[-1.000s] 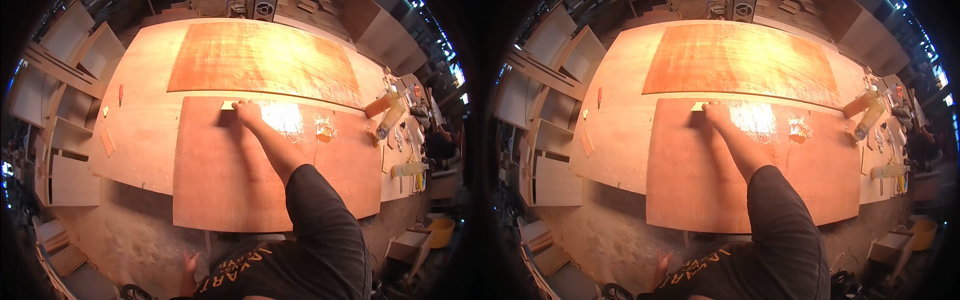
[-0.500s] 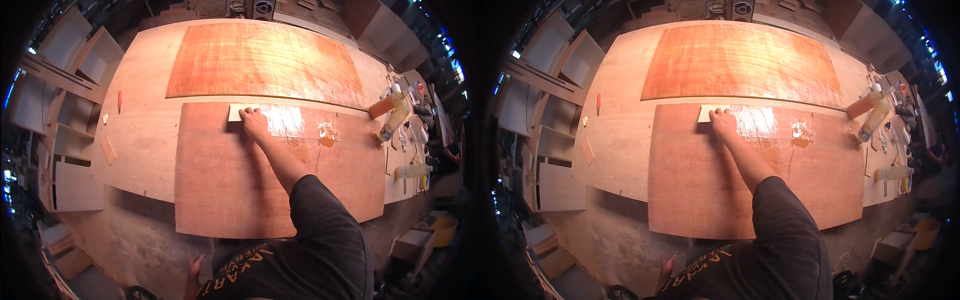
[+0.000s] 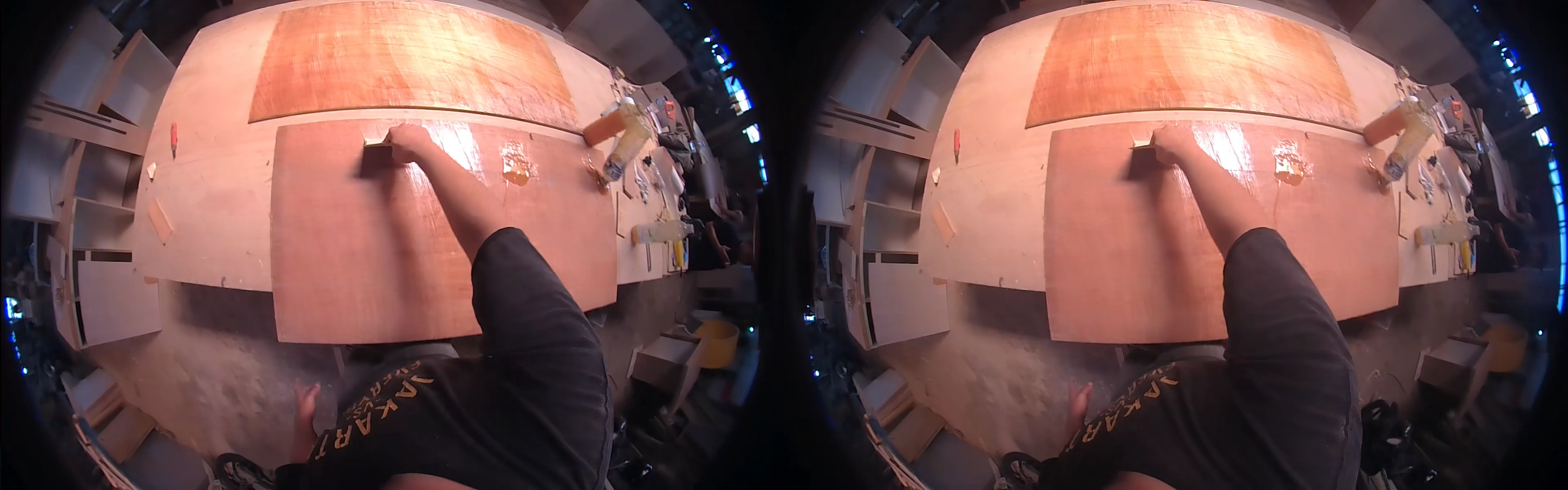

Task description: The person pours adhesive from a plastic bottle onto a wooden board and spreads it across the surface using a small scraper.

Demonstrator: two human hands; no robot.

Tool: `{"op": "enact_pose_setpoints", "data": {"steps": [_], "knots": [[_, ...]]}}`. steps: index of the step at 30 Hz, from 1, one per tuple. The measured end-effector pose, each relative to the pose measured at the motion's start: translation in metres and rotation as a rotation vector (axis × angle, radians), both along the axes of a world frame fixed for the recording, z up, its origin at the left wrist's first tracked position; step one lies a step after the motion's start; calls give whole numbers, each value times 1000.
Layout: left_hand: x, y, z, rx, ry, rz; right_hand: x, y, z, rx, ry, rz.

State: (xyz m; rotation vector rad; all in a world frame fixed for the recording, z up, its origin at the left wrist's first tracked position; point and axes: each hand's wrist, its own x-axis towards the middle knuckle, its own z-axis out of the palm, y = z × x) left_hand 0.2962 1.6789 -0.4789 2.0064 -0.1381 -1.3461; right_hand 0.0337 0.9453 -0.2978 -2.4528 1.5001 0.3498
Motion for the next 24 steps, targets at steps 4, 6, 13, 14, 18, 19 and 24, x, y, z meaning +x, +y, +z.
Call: {"op": "enact_pose_setpoints", "data": {"steps": [4,6,13,14,18,19,24], "knots": [[7,-1,-1,-41,51,30,-41,58,17,162,12,88],[14,6,-7,-33,70,-17,-63,97,8,196,41,126],[58,26,-27,23,-1,-267,-112,284,35,229,22,-26],[64,24,-19,68,-23,-310,-120,307,26,260,-14,-45],[87,23,-27,136,-64,-392,-133,392,37,317,35,-55],[92,22,-31,147,-83,-414,-130,420,54,254,58,-54],[91,-13,-22,86,-60,-435,-159,501,18,306,15,-97]]}}
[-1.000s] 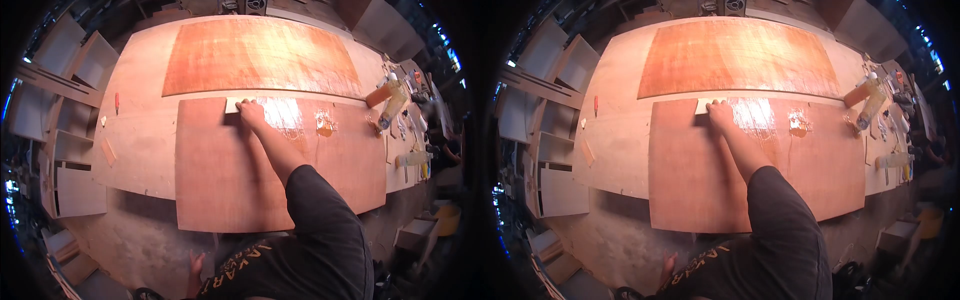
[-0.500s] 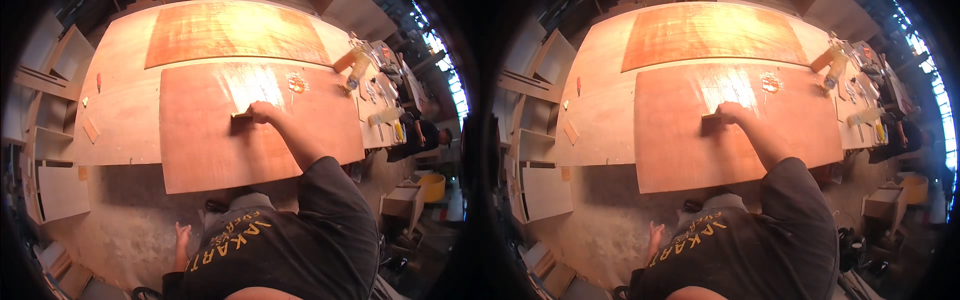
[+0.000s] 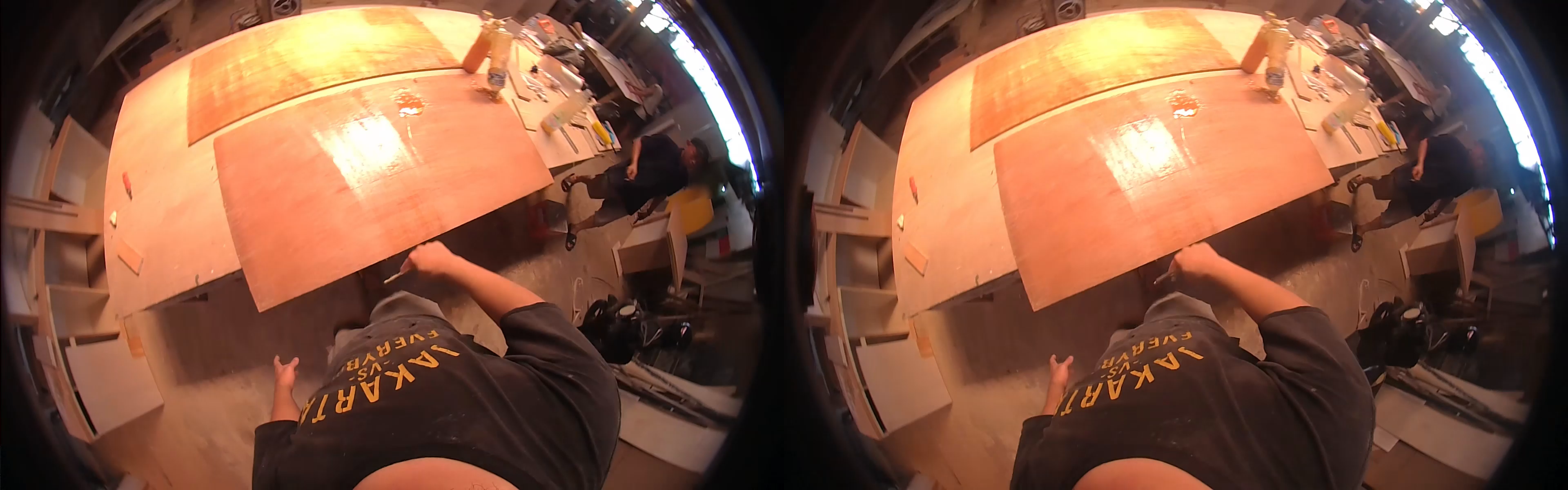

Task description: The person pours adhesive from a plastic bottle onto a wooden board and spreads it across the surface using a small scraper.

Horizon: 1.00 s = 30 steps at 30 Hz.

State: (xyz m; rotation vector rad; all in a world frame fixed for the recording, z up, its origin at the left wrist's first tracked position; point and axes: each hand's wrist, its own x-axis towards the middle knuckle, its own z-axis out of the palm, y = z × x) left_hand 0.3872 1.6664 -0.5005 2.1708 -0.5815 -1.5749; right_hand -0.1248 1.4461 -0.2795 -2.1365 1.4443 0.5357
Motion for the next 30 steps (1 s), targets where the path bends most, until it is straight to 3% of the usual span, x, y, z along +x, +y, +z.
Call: {"op": "enact_pose_setpoints", "data": {"steps": [2,5,7,10,13,16,19,23,25,27,30], "knots": [[-3,-22,9,-38,-7,-57,-13,13,0,-66,-180,-113],[-14,-43,17,-61,58,-68,-28,-9,0,-121,-1152,-936],[-20,-54,22,-47,40,-101,-41,-30,42,14,-1603,-1131],[-35,-68,29,-26,25,-102,-67,-71,70,-66,-1864,-1147],[-56,-73,24,-14,17,-30,-118,-162,72,-266,-1378,-1037],[-81,-68,29,9,-17,54,-163,-261,47,-488,-643,-652],[-114,-57,33,71,-69,142,-194,-370,7,-565,-399,-263],[-183,-56,51,171,-107,249,-207,-473,-19,-472,-190,-53],[-219,-57,58,215,-107,268,-204,-505,-34,-454,-124,-36],[-251,-65,67,261,-105,241,-198,-521,-7,-329,5,-23],[-285,-73,65,228,-126,289,-211,-549,-6,-398,-72,9]]}}
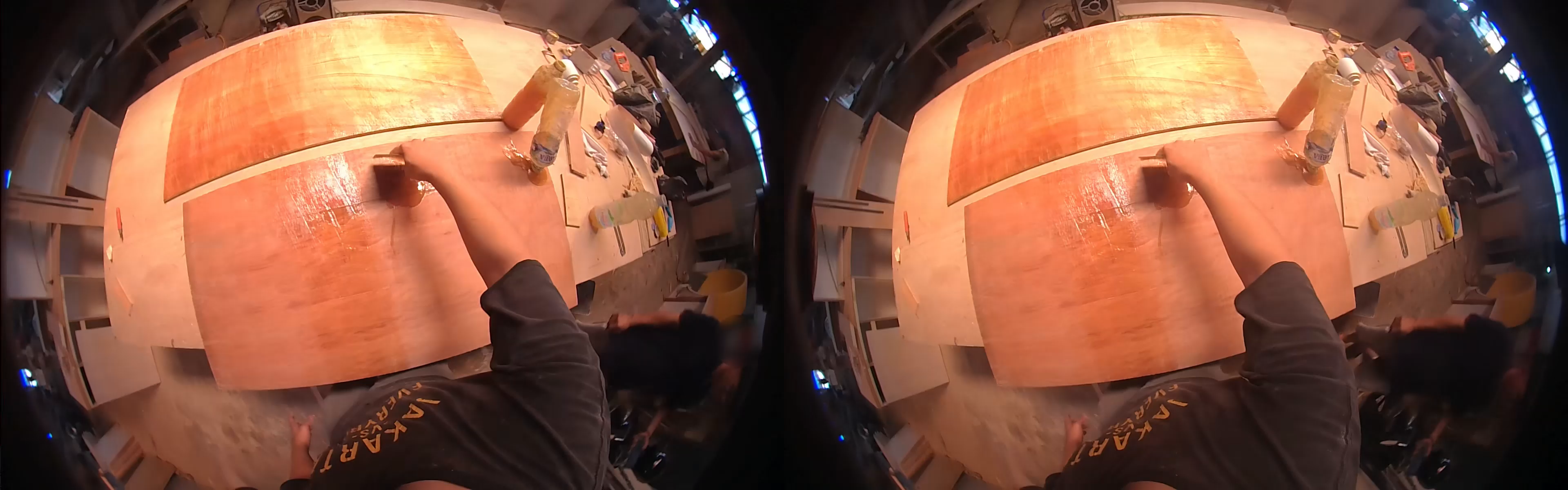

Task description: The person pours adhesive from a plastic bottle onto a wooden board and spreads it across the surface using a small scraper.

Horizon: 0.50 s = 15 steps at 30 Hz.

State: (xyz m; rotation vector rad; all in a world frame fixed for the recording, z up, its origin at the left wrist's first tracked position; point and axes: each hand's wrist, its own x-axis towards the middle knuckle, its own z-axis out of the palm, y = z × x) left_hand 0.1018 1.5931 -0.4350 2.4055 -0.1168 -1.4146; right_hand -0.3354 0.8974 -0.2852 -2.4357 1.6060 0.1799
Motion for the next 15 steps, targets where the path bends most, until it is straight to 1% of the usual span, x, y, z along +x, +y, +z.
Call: {"op": "enact_pose_setpoints", "data": {"steps": [1,2,5,7,10,12,15], "knots": [[-8,-2,-2,-3,-4,-19,-2,-4,-2,11,-27,8],[-8,-3,-8,-5,-9,-43,-8,-4,-22,-16,31,44],[-16,-17,-3,0,-4,-63,-18,21,-28,54,20,54],[-30,-35,2,-22,2,-67,-28,33,-37,97,11,109],[-37,-50,-6,-111,25,-58,-36,70,-21,188,62,187],[-39,-53,-18,-160,65,-34,-40,97,-15,263,44,177],[-45,-60,-28,-190,79,-45,-34,115,26,357,21,133]]}}
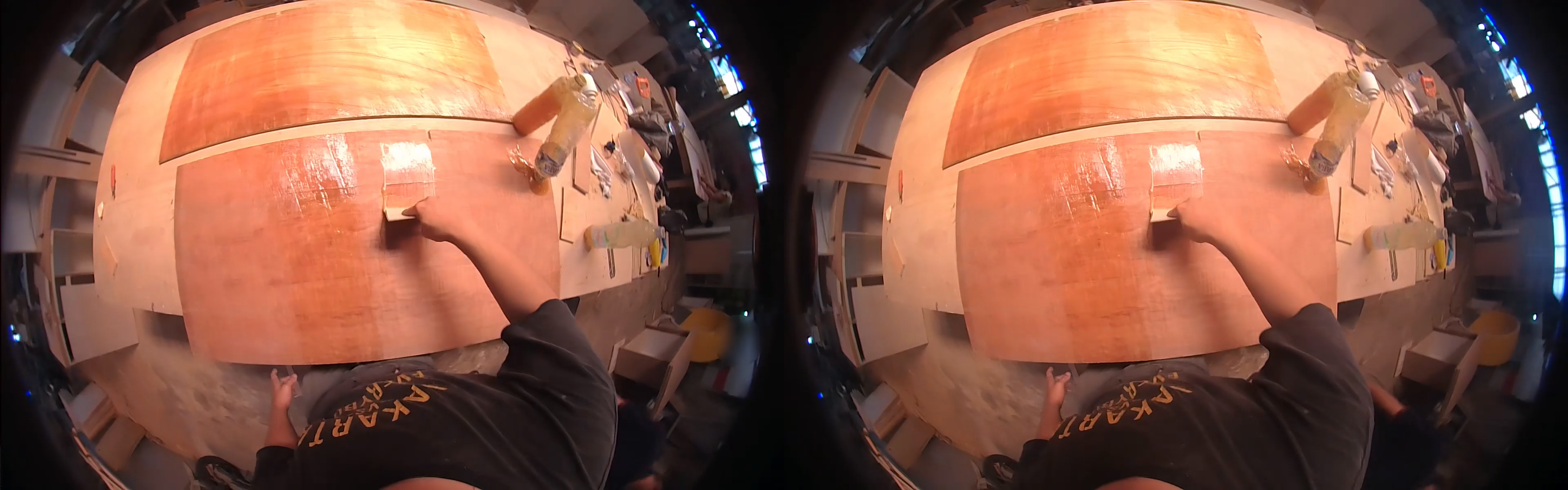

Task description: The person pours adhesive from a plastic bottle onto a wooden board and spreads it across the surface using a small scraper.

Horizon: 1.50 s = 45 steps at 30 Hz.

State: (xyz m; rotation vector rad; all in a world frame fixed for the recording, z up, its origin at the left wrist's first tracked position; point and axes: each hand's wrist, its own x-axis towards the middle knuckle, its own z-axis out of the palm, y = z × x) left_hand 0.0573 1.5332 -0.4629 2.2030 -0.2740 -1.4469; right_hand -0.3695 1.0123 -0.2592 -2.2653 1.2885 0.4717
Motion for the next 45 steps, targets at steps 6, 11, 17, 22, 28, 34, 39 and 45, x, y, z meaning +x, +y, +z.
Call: {"op": "enact_pose_setpoints", "data": {"steps": [6,11,17,22,28,34,39,45], "knots": [[-4,11,4,-33,0,72,51,-59,17,-228,-272,-237],[-8,27,25,29,-31,163,106,-102,-35,-518,-259,-85],[-19,66,45,62,-52,141,125,-100,-89,-689,-191,-96],[-21,91,35,57,-34,200,128,-94,-109,-798,-246,-114],[-19,92,34,11,-27,186,126,-93,-91,-609,-188,-145],[-19,97,24,56,-108,104,132,-106,-90,-682,-219,-106],[-19,97,20,22,-53,133,125,-106,-76,-485,-140,26],[-12,103,-6,-78,-12,129,105,-58,-37,-208,-20,92]]}}
